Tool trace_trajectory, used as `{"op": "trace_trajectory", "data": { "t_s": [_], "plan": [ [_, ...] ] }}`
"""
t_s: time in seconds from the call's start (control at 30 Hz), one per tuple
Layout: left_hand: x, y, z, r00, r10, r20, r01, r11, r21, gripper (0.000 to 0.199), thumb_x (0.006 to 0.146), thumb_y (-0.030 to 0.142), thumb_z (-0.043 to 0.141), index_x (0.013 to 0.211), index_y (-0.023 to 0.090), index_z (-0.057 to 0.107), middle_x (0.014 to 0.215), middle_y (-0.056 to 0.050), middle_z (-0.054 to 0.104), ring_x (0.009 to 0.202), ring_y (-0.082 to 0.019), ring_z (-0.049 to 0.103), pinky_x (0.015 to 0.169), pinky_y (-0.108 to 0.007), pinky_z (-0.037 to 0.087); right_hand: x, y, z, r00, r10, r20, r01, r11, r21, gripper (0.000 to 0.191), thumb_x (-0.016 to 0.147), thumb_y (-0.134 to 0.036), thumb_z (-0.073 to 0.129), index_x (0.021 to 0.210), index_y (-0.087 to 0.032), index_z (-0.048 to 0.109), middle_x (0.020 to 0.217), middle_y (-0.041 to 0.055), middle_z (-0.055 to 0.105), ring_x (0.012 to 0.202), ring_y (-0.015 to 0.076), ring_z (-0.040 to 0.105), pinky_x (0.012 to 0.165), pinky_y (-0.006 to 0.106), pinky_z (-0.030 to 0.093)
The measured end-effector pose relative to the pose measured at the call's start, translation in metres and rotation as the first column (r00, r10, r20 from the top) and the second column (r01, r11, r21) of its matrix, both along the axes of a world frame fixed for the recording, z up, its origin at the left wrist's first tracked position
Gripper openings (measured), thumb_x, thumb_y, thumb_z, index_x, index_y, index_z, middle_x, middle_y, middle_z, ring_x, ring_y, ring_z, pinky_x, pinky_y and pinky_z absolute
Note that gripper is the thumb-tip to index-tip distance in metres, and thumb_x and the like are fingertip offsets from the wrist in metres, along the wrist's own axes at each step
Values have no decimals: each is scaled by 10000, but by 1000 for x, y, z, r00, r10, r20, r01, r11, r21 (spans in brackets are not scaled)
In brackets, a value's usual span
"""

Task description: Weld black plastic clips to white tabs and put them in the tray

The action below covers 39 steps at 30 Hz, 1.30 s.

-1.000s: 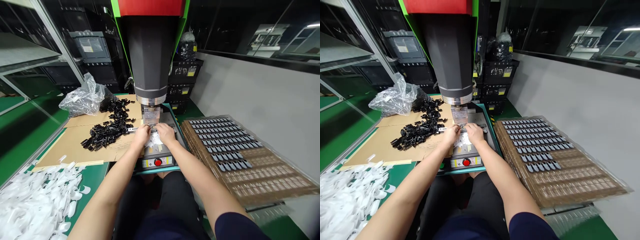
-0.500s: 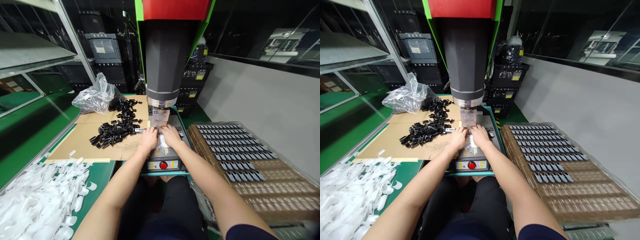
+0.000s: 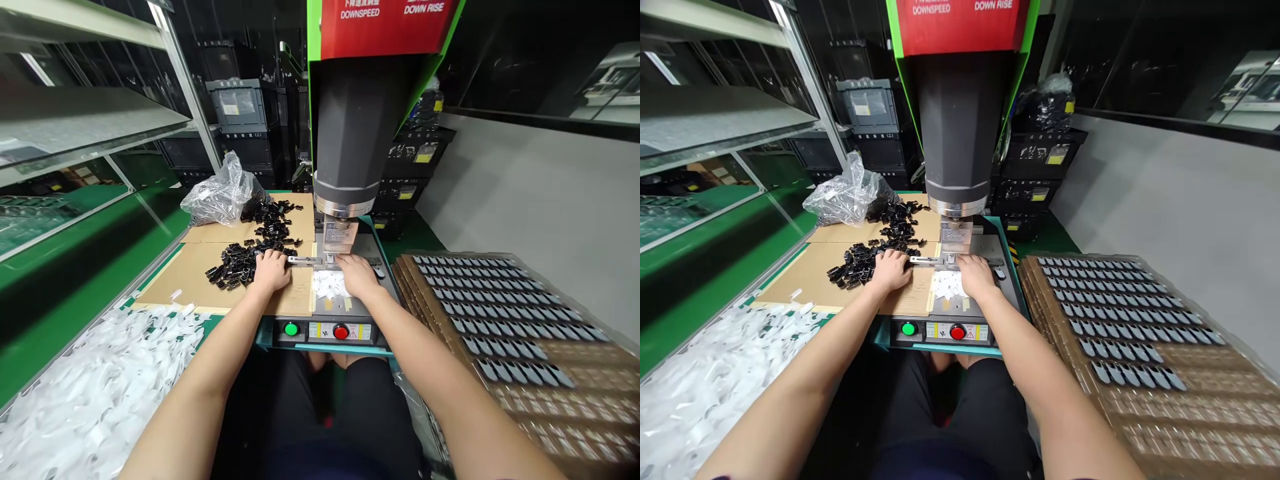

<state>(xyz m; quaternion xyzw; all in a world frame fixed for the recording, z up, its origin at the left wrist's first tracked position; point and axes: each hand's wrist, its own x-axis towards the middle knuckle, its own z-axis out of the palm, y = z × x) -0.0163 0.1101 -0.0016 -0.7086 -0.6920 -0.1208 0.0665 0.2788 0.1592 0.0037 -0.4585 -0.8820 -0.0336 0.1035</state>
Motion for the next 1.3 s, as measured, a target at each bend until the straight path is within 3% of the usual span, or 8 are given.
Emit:
{"op": "trace_trajectory", "data": {
  "t_s": [0.17, 0.33, 0.5, 0.63, 0.87, 1.0, 1.13, 1.3],
  "plan": [
    [8, -35, -10, 1000, -25, 12, 25, 1000, -6, 369, 1012, 458, 592, 1279, 228, 702, 1360, -186, 689, 1350, -402, 504, 1093, -577, 377, 1, 0, -3, 1000, 6, -16, -6, 1000, -8, 677, 914, -27, 491, 1569, -174, 577, 1606, 130, 582, 1391, 329, 546, 1170, 467, 381],
    [5, -65, -15, 987, -47, 153, 50, 999, -16, 442, 997, 482, 652, 1386, 272, 653, 1451, -141, 666, 1371, -376, 525, 1106, -554, 399, 2, 3, -2, 999, 9, -36, -10, 999, -30, 720, 892, -62, 523, 1600, -193, 553, 1615, 131, 574, 1406, 338, 532, 1176, 485, 385],
    [-10, -82, -25, 952, 56, 302, -80, 995, 65, 533, 981, 496, 684, 1457, 268, 607, 1511, -142, 624, 1385, -361, 544, 1108, -520, 432, -7, -7, 5, 998, -49, -30, 49, 999, 1, 586, 906, -92, 529, 1469, -189, 660, 1510, 154, 651, 1396, 366, 505, 1162, 515, 363],
    [-14, -85, -34, 941, 88, 326, -109, 993, 48, 529, 998, 541, 656, 1435, 246, 621, 1390, -148, 682, 1305, -366, 592, 1069, -504, 460, -43, -35, 4, 986, -112, -125, 115, 993, 23, 345, 1015, -227, 509, 1282, -183, 722, 1321, 206, 710, 1267, 375, 544, 1062, 528, 412],
    [-15, -84, -32, 946, 170, 277, -176, 984, -3, 332, 1014, 340, 602, 1323, 221, 624, 1244, -146, 726, 1213, -347, 642, 1037, -470, 466, -135, -68, -12, 981, -9, -195, 1, 999, -44, 362, 991, -500, 664, 1204, -208, 679, 1237, 152, 741, 1199, 344, 579, 1033, 490, 456],
    [-19, -89, -27, 946, 197, 258, -205, 979, 4, 278, 1008, 309, 587, 1269, 218, 617, 1212, -158, 712, 1189, -353, 654, 1010, -468, 479, -157, -65, -17, 987, -76, -139, 68, 996, -63, 254, 999, -381, 641, 1169, -194, 658, 1190, 170, 745, 1166, 331, 608, 999, 470, 453],
    [-24, -92, -22, 950, 222, 218, -227, 974, -3, 198, 1011, 313, 579, 1179, 234, 649, 1158, -154, 707, 1140, -355, 674, 957, -464, 504, -155, -60, -20, 987, -124, -98, 119, 991, -57, 199, 1010, -255, 585, 1190, -188, 633, 1190, 170, 739, 1150, 321, 609, 988, 459, 433],
    [-33, -90, -17, 967, 191, 171, -178, 980, -88, 190, 976, 244, 588, 1138, 248, 686, 1121, -139, 727, 1077, -330, 705, 929, -433, 532, -147, -57, -23, 999, -1, -48, 0, 1000, -22, 206, 1004, -174, 548, 1190, -179, 636, 1221, 177, 723, 1179, 324, 567, 1013, 450, 415]
  ]
}}
